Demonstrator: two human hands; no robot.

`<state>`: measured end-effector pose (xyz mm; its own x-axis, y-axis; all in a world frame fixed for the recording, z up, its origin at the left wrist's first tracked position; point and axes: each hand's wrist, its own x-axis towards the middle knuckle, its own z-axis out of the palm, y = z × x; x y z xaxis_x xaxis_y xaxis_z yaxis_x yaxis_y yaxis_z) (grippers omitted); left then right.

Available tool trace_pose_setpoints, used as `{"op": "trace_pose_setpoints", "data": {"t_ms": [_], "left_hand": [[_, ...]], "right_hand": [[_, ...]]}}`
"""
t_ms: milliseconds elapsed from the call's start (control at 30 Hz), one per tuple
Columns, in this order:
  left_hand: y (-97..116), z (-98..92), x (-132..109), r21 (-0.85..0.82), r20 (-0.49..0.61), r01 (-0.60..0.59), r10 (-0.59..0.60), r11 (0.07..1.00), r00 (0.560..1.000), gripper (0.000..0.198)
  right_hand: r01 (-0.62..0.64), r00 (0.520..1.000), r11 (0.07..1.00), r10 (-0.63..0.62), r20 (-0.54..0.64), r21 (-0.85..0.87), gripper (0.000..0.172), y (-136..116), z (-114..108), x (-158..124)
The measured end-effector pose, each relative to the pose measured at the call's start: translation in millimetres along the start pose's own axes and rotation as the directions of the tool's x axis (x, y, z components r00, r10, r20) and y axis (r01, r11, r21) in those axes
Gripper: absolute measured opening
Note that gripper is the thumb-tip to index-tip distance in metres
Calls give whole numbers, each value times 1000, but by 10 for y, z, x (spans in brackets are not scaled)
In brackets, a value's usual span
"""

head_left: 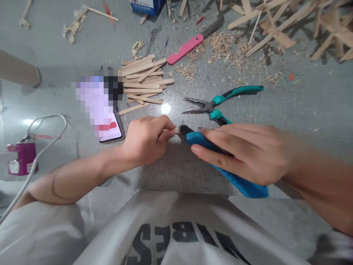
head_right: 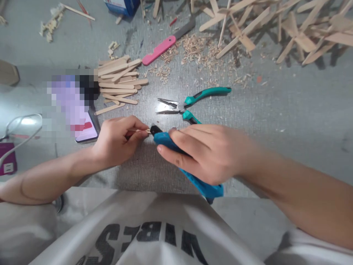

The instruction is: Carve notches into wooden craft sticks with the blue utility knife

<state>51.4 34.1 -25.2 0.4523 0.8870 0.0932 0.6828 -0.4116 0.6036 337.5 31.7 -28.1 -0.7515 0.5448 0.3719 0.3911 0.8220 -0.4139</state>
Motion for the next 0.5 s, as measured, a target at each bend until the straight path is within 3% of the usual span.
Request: {"op": "trace_pose_setpoints", "data": {"t_ms": [67, 167, 267, 500], "left_hand": [[-11, 5, -7, 19, -11, -22, 23, 1000, 1000, 11], [-29, 18, -13, 59, -30, -65, 67, 996, 997, 11], [-42, 35, -11, 94, -34, -86, 89, 992, 995, 16], [-47, 58, -11, 124, -28, -107, 112, 986, 993, 21]], "right_hand": [[7, 999, 997, -11, -54, -71, 19, -28, -88, 55], [27, 999, 1000, -27, -43, 8, 25, -34, -139, 88], [203, 975, 979, -203, -91, -2, 31, 10, -50, 26], [243, 967, 970, -244, -76, -13, 34, 56, 129, -51]]}}
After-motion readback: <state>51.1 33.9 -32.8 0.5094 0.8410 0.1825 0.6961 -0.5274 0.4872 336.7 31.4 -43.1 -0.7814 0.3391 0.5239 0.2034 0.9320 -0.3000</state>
